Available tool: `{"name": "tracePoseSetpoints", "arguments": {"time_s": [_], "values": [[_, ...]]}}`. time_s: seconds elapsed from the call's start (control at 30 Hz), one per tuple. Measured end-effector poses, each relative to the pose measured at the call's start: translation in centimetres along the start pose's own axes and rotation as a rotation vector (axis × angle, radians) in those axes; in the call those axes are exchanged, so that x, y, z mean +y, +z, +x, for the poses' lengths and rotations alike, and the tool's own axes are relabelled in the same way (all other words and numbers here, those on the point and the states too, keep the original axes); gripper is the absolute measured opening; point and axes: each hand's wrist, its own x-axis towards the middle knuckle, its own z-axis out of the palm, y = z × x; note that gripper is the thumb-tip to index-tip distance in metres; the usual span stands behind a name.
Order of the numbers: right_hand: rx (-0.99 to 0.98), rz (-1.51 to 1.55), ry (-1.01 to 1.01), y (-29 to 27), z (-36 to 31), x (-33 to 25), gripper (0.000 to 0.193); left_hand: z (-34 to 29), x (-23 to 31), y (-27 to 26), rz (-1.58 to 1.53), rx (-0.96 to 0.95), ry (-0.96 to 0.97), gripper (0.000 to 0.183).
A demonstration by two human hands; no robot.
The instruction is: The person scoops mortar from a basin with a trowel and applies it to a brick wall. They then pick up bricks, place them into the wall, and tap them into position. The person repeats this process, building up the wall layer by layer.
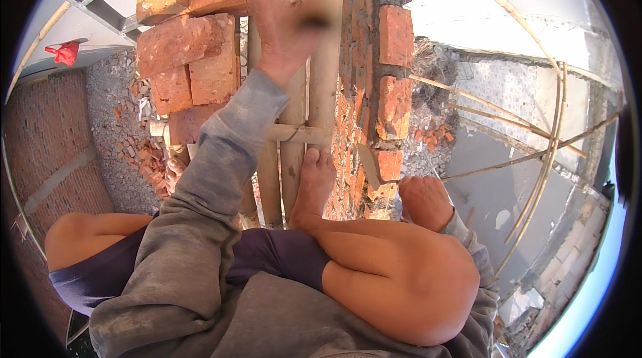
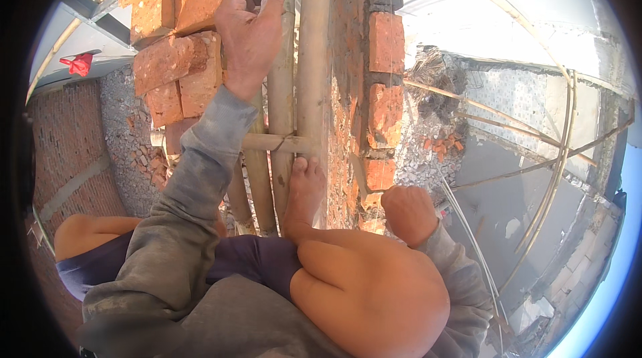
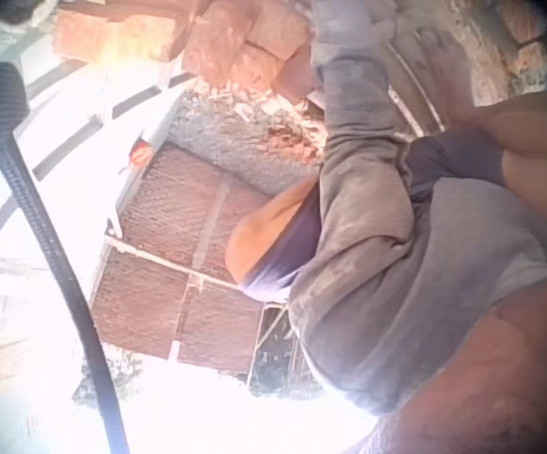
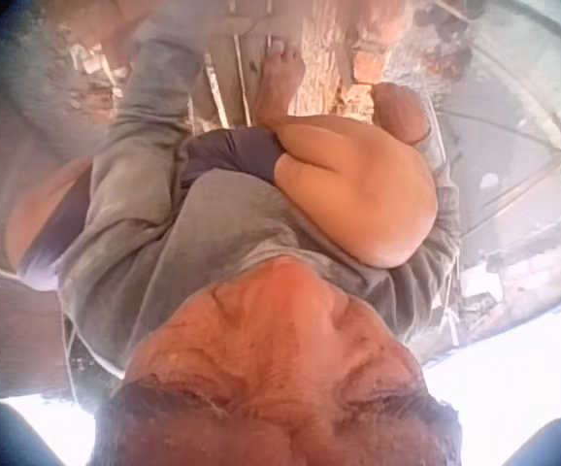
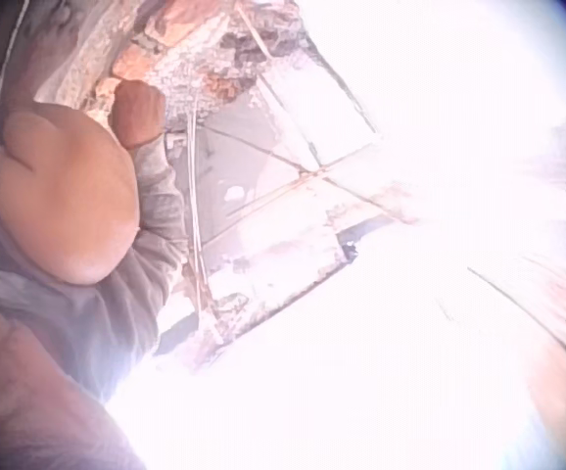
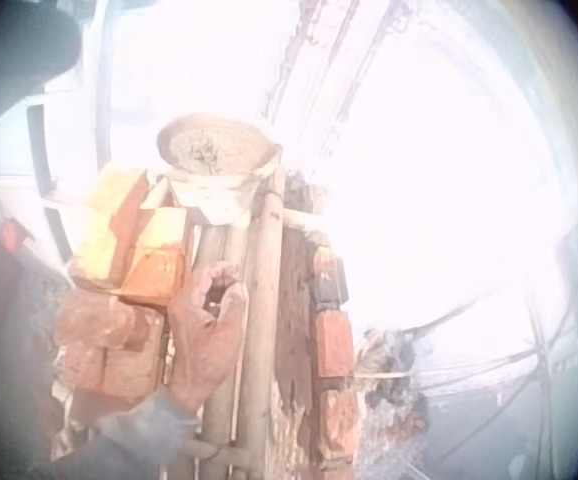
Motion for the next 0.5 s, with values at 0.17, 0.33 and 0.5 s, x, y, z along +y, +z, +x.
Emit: {"name": "tracePoseSetpoints", "arguments": {"time_s": [0.17,0.33,0.5], "values": [[-0.049,-0.304,-0.18,-5.1,7.2,1.9,0.004,2.0,2.1,-1.3,-0.173,0.147,-0.028,0.036],[0.293,-0.434,-0.081,-12.4,15.1,5.1,0.007,3.6,5.3,-5.4,-0.23,0.202,0.172,0.023],[0.532,-0.352,-0.128,-18.9,13.7,8.6,0.014,5.1,4.2,-8.4,-0.183,0.256,0.34,0.024]]}}
